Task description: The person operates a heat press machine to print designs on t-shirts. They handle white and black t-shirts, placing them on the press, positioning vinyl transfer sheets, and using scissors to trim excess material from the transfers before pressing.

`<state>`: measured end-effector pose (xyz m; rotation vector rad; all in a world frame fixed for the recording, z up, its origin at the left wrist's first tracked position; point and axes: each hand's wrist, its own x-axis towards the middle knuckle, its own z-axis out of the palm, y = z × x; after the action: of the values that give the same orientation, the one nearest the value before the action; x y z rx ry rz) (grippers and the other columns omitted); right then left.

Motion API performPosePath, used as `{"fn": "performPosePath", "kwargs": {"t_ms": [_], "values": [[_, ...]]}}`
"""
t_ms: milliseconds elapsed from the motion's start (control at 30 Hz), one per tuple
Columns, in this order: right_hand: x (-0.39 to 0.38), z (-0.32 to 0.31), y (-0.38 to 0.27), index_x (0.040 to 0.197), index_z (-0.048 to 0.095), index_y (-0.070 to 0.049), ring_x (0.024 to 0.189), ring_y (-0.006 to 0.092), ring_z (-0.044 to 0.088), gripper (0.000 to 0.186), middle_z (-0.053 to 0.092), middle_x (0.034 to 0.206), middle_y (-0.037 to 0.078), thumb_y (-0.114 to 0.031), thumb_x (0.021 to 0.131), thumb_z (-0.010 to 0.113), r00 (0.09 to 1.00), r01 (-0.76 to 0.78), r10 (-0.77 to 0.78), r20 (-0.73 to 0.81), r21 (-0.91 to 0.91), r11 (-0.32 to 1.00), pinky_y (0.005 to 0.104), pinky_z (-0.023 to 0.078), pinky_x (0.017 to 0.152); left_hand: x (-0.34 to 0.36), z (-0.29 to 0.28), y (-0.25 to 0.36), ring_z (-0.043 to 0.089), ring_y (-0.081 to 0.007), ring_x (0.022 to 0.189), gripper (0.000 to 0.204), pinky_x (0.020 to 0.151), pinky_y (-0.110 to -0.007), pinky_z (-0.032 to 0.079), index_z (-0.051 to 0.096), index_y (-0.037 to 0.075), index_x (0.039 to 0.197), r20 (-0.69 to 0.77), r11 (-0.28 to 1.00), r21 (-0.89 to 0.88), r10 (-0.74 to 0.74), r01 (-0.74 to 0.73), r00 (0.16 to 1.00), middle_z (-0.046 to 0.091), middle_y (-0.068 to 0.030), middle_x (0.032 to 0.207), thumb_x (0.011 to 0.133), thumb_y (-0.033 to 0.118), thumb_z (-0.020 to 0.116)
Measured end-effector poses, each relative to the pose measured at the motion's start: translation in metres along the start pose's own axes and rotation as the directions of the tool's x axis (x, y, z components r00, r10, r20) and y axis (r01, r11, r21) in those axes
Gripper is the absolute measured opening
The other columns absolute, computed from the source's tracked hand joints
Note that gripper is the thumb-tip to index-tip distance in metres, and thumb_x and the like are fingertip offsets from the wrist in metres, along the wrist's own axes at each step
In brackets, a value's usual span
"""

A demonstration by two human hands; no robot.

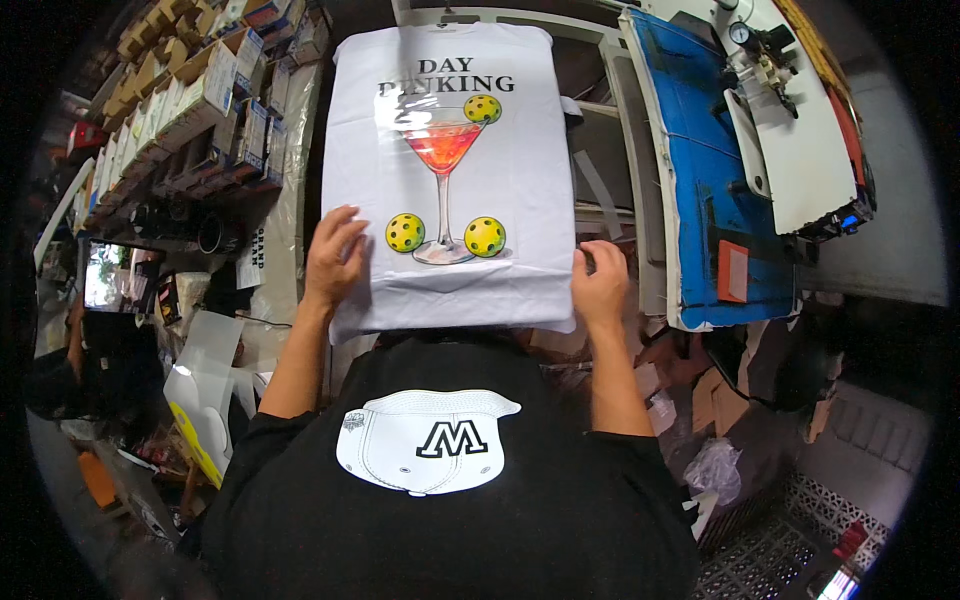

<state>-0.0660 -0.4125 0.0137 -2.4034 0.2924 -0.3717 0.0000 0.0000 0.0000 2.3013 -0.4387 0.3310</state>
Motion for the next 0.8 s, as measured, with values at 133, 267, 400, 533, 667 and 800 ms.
{"fn": "performPosePath", "kwargs": {"t_ms": [133,267,400,533,667,800], "values": [[-0.019,0.015,-0.024,0.096,0.070,-0.004,0.103,0.0330,0.059,0.017,0.066,0.105,0.014,-0.011,0.080,0.071,0.920,0.388,-0.392,0.000,-0.133,0.912,0.0433,0.047,0.091,0.006,0.015,0.017,0.055,-0.0351,0.126,0.026,0.111,-0.053,0.037,0.071,0.007,0.106,0.059,0.979,0.095,0.176,-0.181,0.983,0.065,-0.0121,0.125,0.081,0.006,0.072],[-0.042,0.030,-0.045,0.103,0.072,-0.008,0.110,0.0319,0.057,0.026,0.063,0.116,0.012,-0.014,0.078,0.074,0.896,0.437,-0.427,0.119,-0.079,0.896,0.0448,0.043,0.096,0.003,0.024,0.022,0.054,-0.0334,0.127,0.025,0.112,-0.055,0.035,0.070,0.010,0.106,0.098,0.973,0.140,0.172,-0.184,0.980,0.065,-0.0092,0.124,0.081,0.011,0.073],[-0.061,0.025,-0.055,0.102,0.073,-0.009,0.119,0.0325,0.055,0.027,0.062,0.123,0.012,-0.017,0.076,0.076,0.874,0.483,-0.464,0.143,-0.143,0.864,0.0480,0.037,0.104,0.003,0.024,0.021,0.053,-0.0330,0.127,0.025,0.113,-0.054,0.035,0.070,0.010,0.106,0.097,0.977,0.132,0.155,-0.167,0.983,0.066,-0.0088,0.124,0.081,0.012,0.073],[-0.052,0.000,-0.034,0.094,0.073,-0.008,0.115,0.0333,0.058,0.016,0.065,0.116,0.014,-0.012,0.078,0.073,0.882,0.467,-0.471,0.023,-0.175,0.867,0.0470,0.040,0.101,0.005,0.024,0.022,0.053,-0.0328,0.127,0.025,0.113,-0.055,0.034,0.070,0.010,0.104,0.092,0.980,0.117,0.154,-0.164,0.984,0.066,-0.0084,0.122,0.080,0.012,0.074],[0.006,-0.085,-0.030,0.095,0.072,-0.003,0.114,0.0340,0.060,0.011,0.066,0.116,0.016,-0.008,0.087,0.065,0.808,0.295,-0.466,-0.362,-0.435,0.851,0.0465,0.047,0.099,0.002,0.021,0.025,0.053,-0.0323,0.127,0.024,0.113,-0.055,0.034,0.069,0.011,0.104,0.083,0.982,0.126,0.130,-0.140,0.988,0.066,-0.0077,0.122,0.080,0.012,0.073],[0.058,-0.197,0.018,0.113,0.070,-0.002,0.121,0.0347,0.058,0.030,0.065,0.122,0.018,-0.025,0.094,0.065,0.701,0.048,-0.449,-0.554,-0.591,0.805,0.0470,0.044,0.103,0.003,0.017,0.026,0.053,-0.0325,0.128,0.026,0.113,-0.054,0.034,0.070,0.010,0.105,0.107,0.978,0.145,0.137,-0.152,0.985,0.066,-0.0086,0.123,0.080,0.012,0.074]]}}
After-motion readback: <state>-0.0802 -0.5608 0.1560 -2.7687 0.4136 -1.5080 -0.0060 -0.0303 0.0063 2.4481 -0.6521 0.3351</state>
